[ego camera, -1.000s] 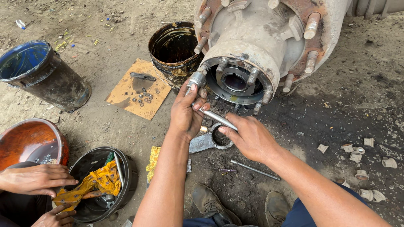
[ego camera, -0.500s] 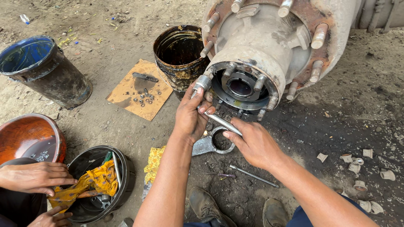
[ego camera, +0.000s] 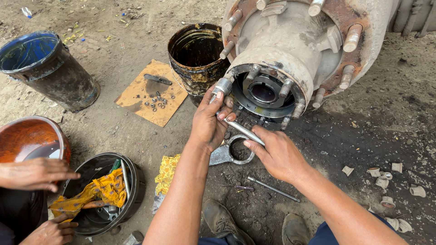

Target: The person uses a socket wrench and a torque wrench to tighten bolts on a vehicle wheel hub. Another person assists by holding a wrench on the hub. The person then wipes the tools with a yellow cloth.

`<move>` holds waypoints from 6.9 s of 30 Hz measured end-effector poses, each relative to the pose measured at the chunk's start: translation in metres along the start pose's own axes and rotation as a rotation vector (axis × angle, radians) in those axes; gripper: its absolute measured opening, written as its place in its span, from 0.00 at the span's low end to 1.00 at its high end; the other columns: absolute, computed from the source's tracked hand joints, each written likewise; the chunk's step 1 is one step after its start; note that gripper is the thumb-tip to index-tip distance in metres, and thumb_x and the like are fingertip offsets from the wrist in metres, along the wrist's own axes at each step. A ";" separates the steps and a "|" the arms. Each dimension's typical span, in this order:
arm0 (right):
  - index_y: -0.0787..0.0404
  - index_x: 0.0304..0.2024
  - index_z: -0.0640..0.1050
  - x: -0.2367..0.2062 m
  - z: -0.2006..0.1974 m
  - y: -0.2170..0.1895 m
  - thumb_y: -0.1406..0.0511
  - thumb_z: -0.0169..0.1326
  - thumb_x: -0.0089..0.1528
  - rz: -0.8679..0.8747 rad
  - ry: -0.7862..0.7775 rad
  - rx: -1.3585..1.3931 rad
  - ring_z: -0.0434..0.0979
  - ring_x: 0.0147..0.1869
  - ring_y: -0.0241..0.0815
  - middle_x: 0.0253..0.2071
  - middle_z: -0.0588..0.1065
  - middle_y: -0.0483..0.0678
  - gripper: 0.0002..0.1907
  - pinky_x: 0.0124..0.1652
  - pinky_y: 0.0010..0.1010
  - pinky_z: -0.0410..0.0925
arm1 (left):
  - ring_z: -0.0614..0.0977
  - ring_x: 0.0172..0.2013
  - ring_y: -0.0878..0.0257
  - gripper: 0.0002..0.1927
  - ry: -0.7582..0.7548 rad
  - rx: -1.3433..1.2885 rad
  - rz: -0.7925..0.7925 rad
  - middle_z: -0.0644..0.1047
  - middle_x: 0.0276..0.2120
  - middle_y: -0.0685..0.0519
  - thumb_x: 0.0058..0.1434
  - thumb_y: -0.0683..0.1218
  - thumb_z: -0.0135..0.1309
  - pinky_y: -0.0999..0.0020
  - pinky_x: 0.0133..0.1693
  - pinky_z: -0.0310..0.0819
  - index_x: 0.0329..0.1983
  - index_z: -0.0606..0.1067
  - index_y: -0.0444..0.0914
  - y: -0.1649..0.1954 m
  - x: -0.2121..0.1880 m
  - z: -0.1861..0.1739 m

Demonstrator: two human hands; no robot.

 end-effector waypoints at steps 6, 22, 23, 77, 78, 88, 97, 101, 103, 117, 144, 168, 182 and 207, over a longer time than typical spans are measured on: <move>0.61 0.38 0.73 0.000 0.003 0.004 0.53 0.51 0.65 0.108 -0.072 -0.023 0.79 0.25 0.56 0.18 0.73 0.56 0.17 0.31 0.49 0.67 | 0.65 0.23 0.72 0.22 0.030 -0.013 -0.002 0.73 0.33 0.51 0.72 0.43 0.46 0.72 0.31 0.66 0.68 0.62 0.38 -0.001 -0.001 -0.001; 0.62 0.38 0.73 -0.001 0.001 0.004 0.53 0.51 0.65 0.025 -0.014 -0.015 0.78 0.27 0.59 0.19 0.73 0.57 0.18 0.31 0.50 0.66 | 0.65 0.24 0.72 0.21 -0.005 -0.029 0.006 0.73 0.33 0.51 0.73 0.43 0.46 0.72 0.32 0.65 0.67 0.62 0.38 -0.001 0.000 0.001; 0.62 0.38 0.73 -0.001 0.001 0.004 0.53 0.52 0.65 0.025 -0.014 -0.018 0.78 0.27 0.59 0.19 0.73 0.57 0.18 0.31 0.50 0.66 | 0.65 0.24 0.72 0.21 -0.002 -0.026 0.006 0.73 0.33 0.51 0.73 0.43 0.46 0.72 0.32 0.65 0.67 0.62 0.38 -0.001 -0.001 0.000; 0.60 0.40 0.79 0.001 0.029 0.056 0.50 0.53 0.69 0.172 0.036 -0.293 0.72 0.20 0.48 0.16 0.69 0.50 0.20 0.23 0.42 0.66 | 0.67 0.26 0.73 0.31 -0.183 -0.107 0.087 0.74 0.34 0.49 0.74 0.46 0.51 0.68 0.34 0.72 0.74 0.54 0.34 -0.020 0.015 -0.023; 0.60 0.41 0.79 0.002 0.028 0.055 0.50 0.53 0.69 0.161 0.042 -0.289 0.72 0.21 0.48 0.17 0.69 0.50 0.20 0.25 0.42 0.66 | 0.67 0.26 0.73 0.31 -0.191 -0.113 0.086 0.74 0.34 0.50 0.75 0.46 0.51 0.68 0.34 0.72 0.74 0.54 0.34 -0.020 0.015 -0.022; 0.57 0.45 0.80 0.004 0.026 0.043 0.49 0.53 0.68 0.209 -0.010 -0.321 0.75 0.21 0.49 0.17 0.72 0.51 0.19 0.26 0.42 0.69 | 0.68 0.27 0.73 0.32 -0.174 -0.116 0.065 0.73 0.34 0.50 0.73 0.46 0.52 0.68 0.35 0.72 0.75 0.54 0.36 -0.015 0.008 -0.015; 0.58 0.43 0.78 -0.001 0.017 0.020 0.54 0.56 0.62 0.232 0.001 -0.077 0.72 0.21 0.48 0.20 0.74 0.52 0.16 0.28 0.43 0.67 | 0.67 0.25 0.71 0.31 -0.098 -0.090 0.015 0.72 0.32 0.52 0.67 0.45 0.55 0.68 0.33 0.70 0.71 0.58 0.39 -0.009 0.003 -0.010; 0.62 0.39 0.74 0.000 0.011 0.010 0.57 0.56 0.63 0.067 0.022 -0.059 0.75 0.23 0.47 0.20 0.73 0.52 0.14 0.29 0.41 0.67 | 0.67 0.25 0.72 0.31 -0.111 -0.084 0.003 0.72 0.32 0.51 0.69 0.45 0.53 0.70 0.33 0.68 0.73 0.57 0.39 -0.009 0.002 -0.007; 0.62 0.39 0.74 0.000 0.011 0.008 0.57 0.56 0.63 0.079 0.016 -0.045 0.75 0.22 0.50 0.20 0.73 0.52 0.14 0.28 0.42 0.67 | 0.67 0.25 0.71 0.31 -0.120 -0.095 0.001 0.72 0.33 0.50 0.70 0.44 0.52 0.70 0.33 0.68 0.74 0.56 0.39 -0.008 0.001 -0.006; 0.63 0.36 0.73 -0.001 0.007 0.008 0.56 0.56 0.64 0.066 0.012 -0.035 0.75 0.23 0.51 0.19 0.72 0.53 0.16 0.28 0.43 0.66 | 0.65 0.26 0.71 0.28 -0.097 -0.062 -0.020 0.72 0.34 0.51 0.72 0.46 0.50 0.70 0.35 0.68 0.73 0.58 0.39 -0.007 -0.001 -0.002; 0.62 0.35 0.74 0.000 0.011 0.006 0.57 0.57 0.64 0.033 0.017 -0.060 0.73 0.22 0.46 0.19 0.71 0.51 0.15 0.27 0.39 0.65 | 0.68 0.25 0.72 0.34 -0.125 -0.102 0.020 0.73 0.32 0.50 0.71 0.46 0.52 0.70 0.33 0.70 0.75 0.53 0.37 -0.009 0.001 -0.005; 0.62 0.34 0.73 0.000 0.007 0.008 0.53 0.56 0.63 0.041 -0.016 -0.021 0.79 0.24 0.48 0.19 0.74 0.52 0.18 0.28 0.42 0.67 | 0.67 0.27 0.72 0.27 -0.100 -0.110 -0.015 0.72 0.33 0.53 0.71 0.46 0.50 0.70 0.36 0.68 0.72 0.60 0.41 -0.010 -0.001 -0.004; 0.63 0.37 0.74 -0.003 0.003 0.005 0.54 0.56 0.63 -0.021 0.008 -0.003 0.80 0.30 0.56 0.23 0.76 0.55 0.18 0.33 0.46 0.68 | 0.67 0.27 0.72 0.24 -0.101 -0.105 -0.006 0.73 0.35 0.51 0.72 0.46 0.50 0.71 0.36 0.67 0.70 0.62 0.39 -0.009 -0.002 -0.004; 0.65 0.53 0.72 -0.004 0.004 0.020 0.52 0.55 0.64 0.005 -0.094 0.019 0.83 0.38 0.55 0.34 0.79 0.58 0.26 0.41 0.48 0.74 | 0.73 0.49 0.51 0.12 0.197 2.393 0.996 0.75 0.43 0.48 0.51 0.45 0.65 0.52 0.57 0.60 0.37 0.79 0.36 0.025 0.023 0.104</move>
Point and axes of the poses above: each hand's wrist, its own x-axis towards the middle knuckle, its own z-axis out of the palm, y = z × x, the point moved 6 cm from there along x, towards the middle knuckle
